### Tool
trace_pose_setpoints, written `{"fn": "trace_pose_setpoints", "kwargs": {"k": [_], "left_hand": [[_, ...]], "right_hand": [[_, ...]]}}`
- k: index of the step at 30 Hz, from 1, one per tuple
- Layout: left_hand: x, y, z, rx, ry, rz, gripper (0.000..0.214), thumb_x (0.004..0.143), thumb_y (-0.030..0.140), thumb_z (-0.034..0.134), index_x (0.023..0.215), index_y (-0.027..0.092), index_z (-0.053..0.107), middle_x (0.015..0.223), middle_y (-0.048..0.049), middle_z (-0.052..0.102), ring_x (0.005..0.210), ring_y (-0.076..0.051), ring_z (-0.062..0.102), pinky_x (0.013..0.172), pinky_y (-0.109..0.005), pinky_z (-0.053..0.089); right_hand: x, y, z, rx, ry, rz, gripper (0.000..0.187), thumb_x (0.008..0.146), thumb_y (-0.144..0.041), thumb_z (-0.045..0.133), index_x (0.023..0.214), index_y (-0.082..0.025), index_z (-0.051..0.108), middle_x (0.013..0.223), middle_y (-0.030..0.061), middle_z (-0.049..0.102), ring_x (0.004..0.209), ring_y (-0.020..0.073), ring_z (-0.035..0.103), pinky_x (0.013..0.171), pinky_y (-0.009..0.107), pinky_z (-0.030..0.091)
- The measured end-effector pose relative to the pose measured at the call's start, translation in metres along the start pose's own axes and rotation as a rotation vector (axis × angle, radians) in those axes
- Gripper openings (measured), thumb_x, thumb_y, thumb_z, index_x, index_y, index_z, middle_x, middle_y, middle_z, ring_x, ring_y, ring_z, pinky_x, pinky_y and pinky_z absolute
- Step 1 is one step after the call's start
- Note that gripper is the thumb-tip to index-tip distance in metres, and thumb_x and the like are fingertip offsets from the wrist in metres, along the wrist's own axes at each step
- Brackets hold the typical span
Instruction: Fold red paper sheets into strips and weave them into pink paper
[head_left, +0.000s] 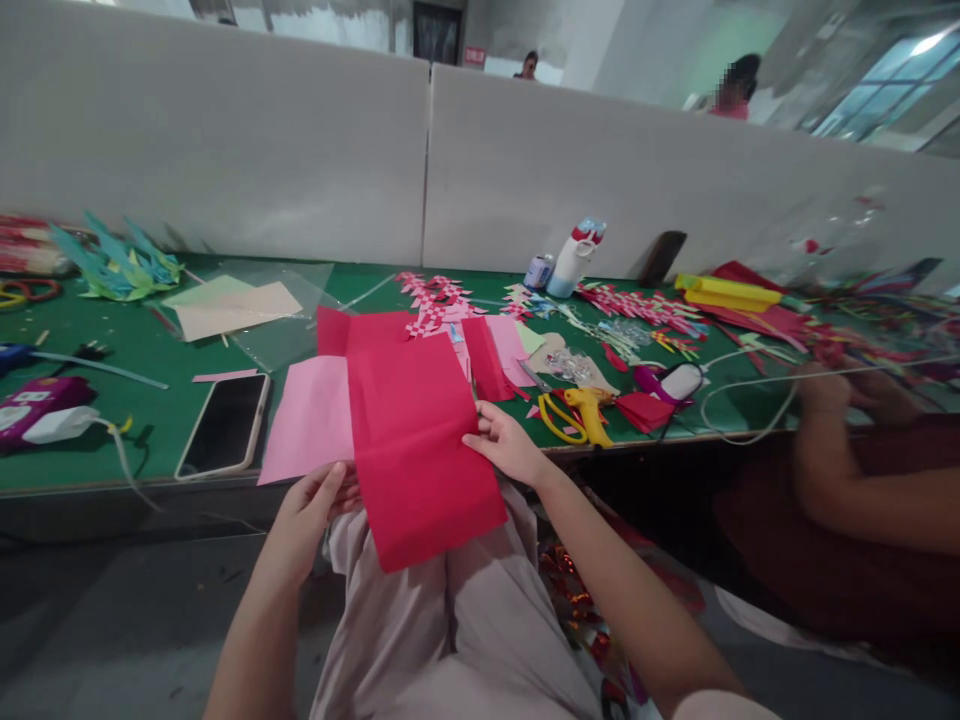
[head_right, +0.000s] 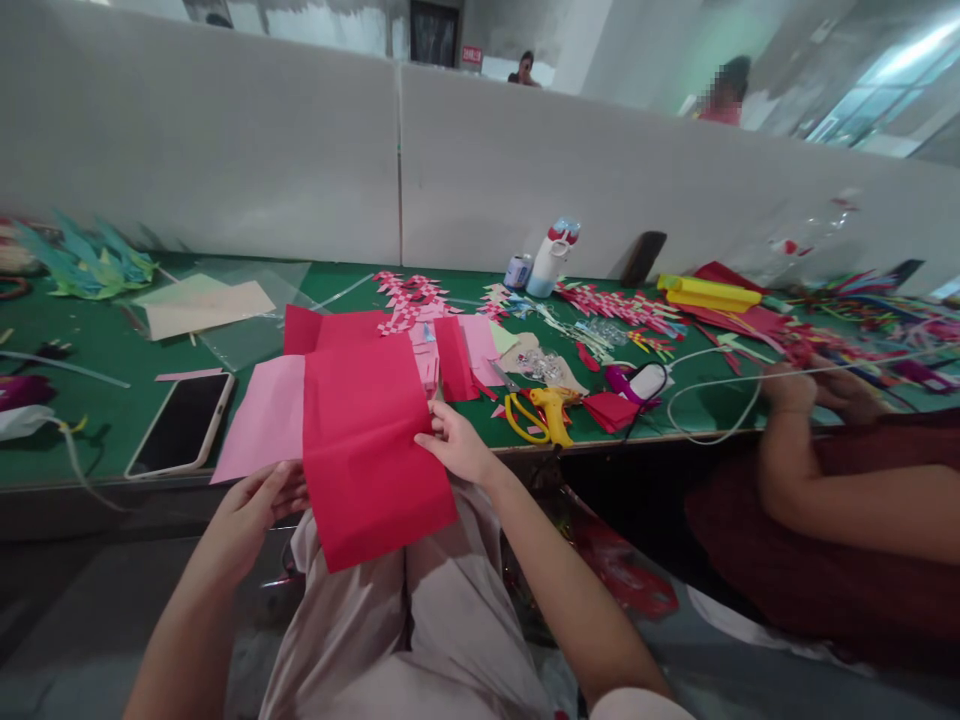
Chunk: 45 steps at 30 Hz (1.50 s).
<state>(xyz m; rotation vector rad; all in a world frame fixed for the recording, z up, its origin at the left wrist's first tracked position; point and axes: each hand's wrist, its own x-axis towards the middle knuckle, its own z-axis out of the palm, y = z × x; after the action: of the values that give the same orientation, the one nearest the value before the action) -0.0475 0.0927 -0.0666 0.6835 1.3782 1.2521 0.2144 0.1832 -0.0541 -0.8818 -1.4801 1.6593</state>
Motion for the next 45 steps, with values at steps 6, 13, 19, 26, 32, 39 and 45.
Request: {"fn": "trace_pose_setpoints", "kwargs": {"k": [6, 13, 19, 26, 32, 39, 45], "left_hand": [[-0.001, -0.003, 0.005, -0.007, 0.063, 0.020, 0.052, 0.055, 0.055, 0.081, 0.085, 0.013, 0.070, 0.076, -0.0046, 0.071, 0.067, -0.015, 0.063, 0.062, -0.024, 0.053], [-0.005, -0.001, 0.004, 0.035, 0.040, 0.046, 0.048, 0.053, 0.053, 0.083, 0.079, 0.014, 0.071, 0.071, -0.0019, 0.068, 0.063, -0.013, 0.058, 0.060, -0.022, 0.050], [-0.006, -0.003, 0.000, 0.055, 0.031, 0.054, 0.045, 0.055, 0.052, 0.082, 0.076, 0.015, 0.070, 0.065, 0.0002, 0.064, 0.059, -0.011, 0.055, 0.057, -0.020, 0.047], [-0.007, -0.008, -0.004, 0.106, -0.010, 0.051, 0.041, 0.060, 0.052, 0.079, 0.074, 0.015, 0.069, 0.066, -0.0003, 0.061, 0.060, -0.012, 0.053, 0.056, -0.020, 0.045], [-0.009, -0.010, -0.005, 0.122, -0.036, 0.057, 0.038, 0.062, 0.050, 0.078, 0.073, 0.015, 0.068, 0.065, 0.0005, 0.058, 0.058, -0.011, 0.049, 0.053, -0.019, 0.042], [-0.013, -0.010, -0.004, 0.090, -0.037, 0.029, 0.039, 0.060, 0.050, 0.079, 0.073, 0.016, 0.068, 0.064, 0.0007, 0.059, 0.057, -0.011, 0.049, 0.054, -0.019, 0.042], [-0.014, -0.010, -0.003, 0.077, -0.056, 0.029, 0.035, 0.061, 0.048, 0.080, 0.071, 0.016, 0.068, 0.059, 0.0018, 0.057, 0.053, -0.010, 0.047, 0.051, -0.019, 0.040]], "right_hand": [[-0.005, 0.002, 0.005, -0.059, 0.003, 0.018, 0.041, 0.074, -0.035, 0.072, 0.109, -0.022, 0.054, 0.099, 0.0045, 0.069, 0.088, 0.0175, 0.066, 0.083, 0.033, 0.052], [-0.012, 0.004, 0.010, 0.018, -0.020, 0.026, 0.037, 0.076, -0.035, 0.070, 0.108, -0.023, 0.056, 0.097, 0.0033, 0.070, 0.088, 0.0174, 0.068, 0.082, 0.032, 0.052], [-0.016, 0.006, 0.013, 0.017, 0.008, 0.064, 0.036, 0.074, -0.039, 0.073, 0.101, -0.022, 0.056, 0.091, 0.0024, 0.071, 0.081, 0.0165, 0.067, 0.075, 0.030, 0.053], [-0.017, 0.009, 0.014, -0.039, 0.061, 0.026, 0.036, 0.078, -0.048, 0.067, 0.097, -0.019, 0.062, 0.089, 0.0030, 0.070, 0.078, 0.0164, 0.066, 0.075, 0.031, 0.053], [-0.016, 0.015, 0.014, 0.035, 0.102, 0.077, 0.035, 0.077, -0.050, 0.068, 0.089, -0.017, 0.068, 0.085, 0.0029, 0.072, 0.077, 0.0170, 0.066, 0.076, 0.031, 0.052], [-0.018, 0.016, 0.021, 0.230, 0.193, 0.129, 0.034, 0.068, -0.042, 0.078, 0.090, -0.018, 0.071, 0.084, 0.0028, 0.074, 0.075, 0.0174, 0.069, 0.079, 0.033, 0.053], [-0.018, 0.016, 0.022, 0.309, 0.227, 0.158, 0.035, 0.064, -0.038, 0.081, 0.089, -0.017, 0.071, 0.085, 0.0041, 0.075, 0.074, 0.0172, 0.070, 0.079, 0.033, 0.054]]}}
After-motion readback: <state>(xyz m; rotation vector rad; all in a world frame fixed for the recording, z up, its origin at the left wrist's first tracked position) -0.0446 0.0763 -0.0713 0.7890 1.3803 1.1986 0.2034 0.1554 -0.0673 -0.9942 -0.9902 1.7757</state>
